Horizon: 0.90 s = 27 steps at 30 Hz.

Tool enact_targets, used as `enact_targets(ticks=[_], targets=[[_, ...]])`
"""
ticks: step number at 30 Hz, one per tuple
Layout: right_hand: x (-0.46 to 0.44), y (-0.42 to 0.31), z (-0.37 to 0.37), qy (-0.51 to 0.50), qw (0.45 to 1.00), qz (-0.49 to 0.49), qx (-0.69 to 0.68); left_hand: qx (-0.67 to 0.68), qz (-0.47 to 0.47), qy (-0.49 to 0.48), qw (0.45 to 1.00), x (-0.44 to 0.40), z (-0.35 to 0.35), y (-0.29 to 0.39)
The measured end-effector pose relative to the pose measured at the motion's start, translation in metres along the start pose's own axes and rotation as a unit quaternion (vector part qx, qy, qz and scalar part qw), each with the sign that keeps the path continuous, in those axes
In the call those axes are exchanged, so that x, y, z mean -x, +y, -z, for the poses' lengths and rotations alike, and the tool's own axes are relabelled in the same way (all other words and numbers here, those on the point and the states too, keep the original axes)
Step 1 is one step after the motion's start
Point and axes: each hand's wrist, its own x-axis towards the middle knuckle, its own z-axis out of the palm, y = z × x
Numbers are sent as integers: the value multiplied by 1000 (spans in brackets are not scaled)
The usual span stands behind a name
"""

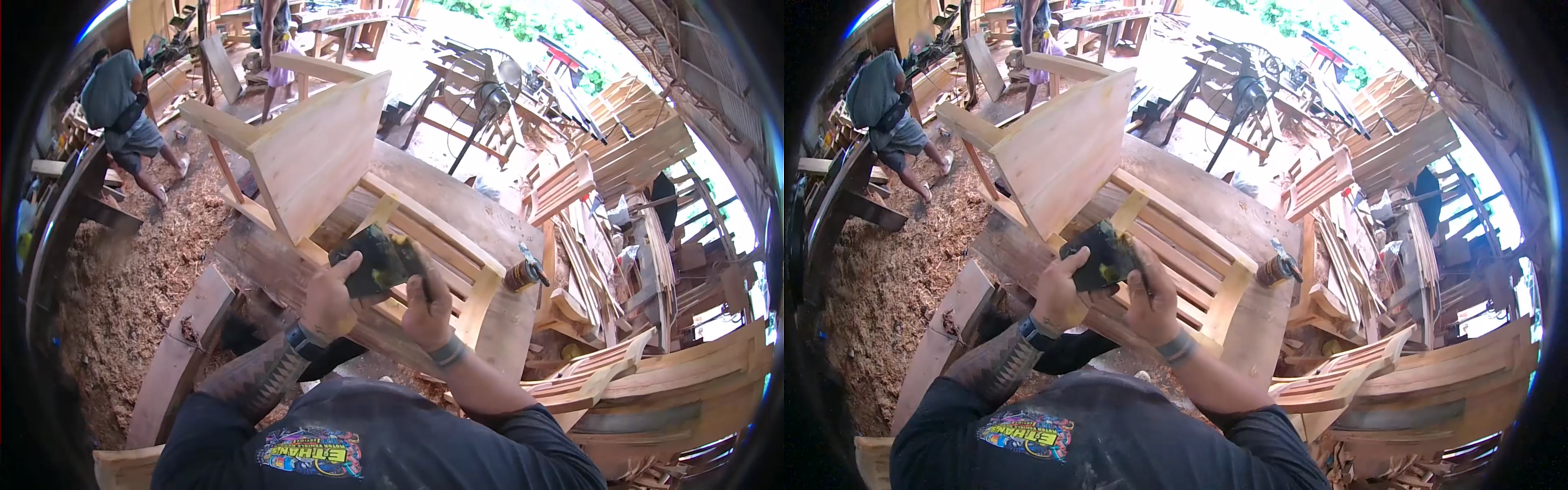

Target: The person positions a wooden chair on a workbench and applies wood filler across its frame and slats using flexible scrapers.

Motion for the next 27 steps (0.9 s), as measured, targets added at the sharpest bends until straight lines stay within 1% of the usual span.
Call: enact_targets(ticks=[1,4,6,7,10,11,12,14,15,16,17,18,19,21,22,23,25,26,27], targets=[[-1,-2,2,-39,998,-1,51,4,-5,-8,1000,1,-3,-1],[-5,-12,13,-151,970,-5,193,-30,-27,33,999,-5,5,-8],[-14,-19,16,-215,938,-6,274,-172,-72,51,981,-8,19,-7],[-14,-15,20,-220,929,11,296,-243,-92,56,964,-8,22,-6],[-24,-13,45,-357,846,-79,387,-44,-89,32,995,3,9,1],[-31,-21,52,-362,843,-68,393,-68,-97,31,992,3,10,5],[-42,-21,61,-358,850,-87,377,-136,-110,31,984,-3,22,4],[-60,-21,74,-309,896,20,319,-263,-138,30,955,-18,52,-8],[-69,-18,79,-322,890,67,317,-247,-59,20,967,-5,40,-1],[-76,-15,82,-336,882,114,311,-247,-60,20,967,-2,36,-9],[-83,-15,81,-360,872,139,301,-248,-65,22,966,0,31,-17],[-86,-9,85,-384,870,128,281,-250,-74,25,965,2,25,-23],[-86,-2,88,-408,867,118,260,-303,-124,63,943,6,8,-27],[-83,4,93,-447,859,92,231,-307,-136,111,936,-1,5,-45],[-80,9,97,-465,850,104,224,-305,-141,139,932,-4,6,-55],[-75,17,103,-483,841,114,216,-223,-118,132,959,-7,5,-66],[-65,38,111,-518,820,130,206,-310,-144,206,917,-31,44,-100],[-63,49,114,-543,805,114,207,-353,-152,240,891,-37,58,-110],[-63,60,117,-567,791,99,210,-363,-201,282,865,-39,56,-113]])
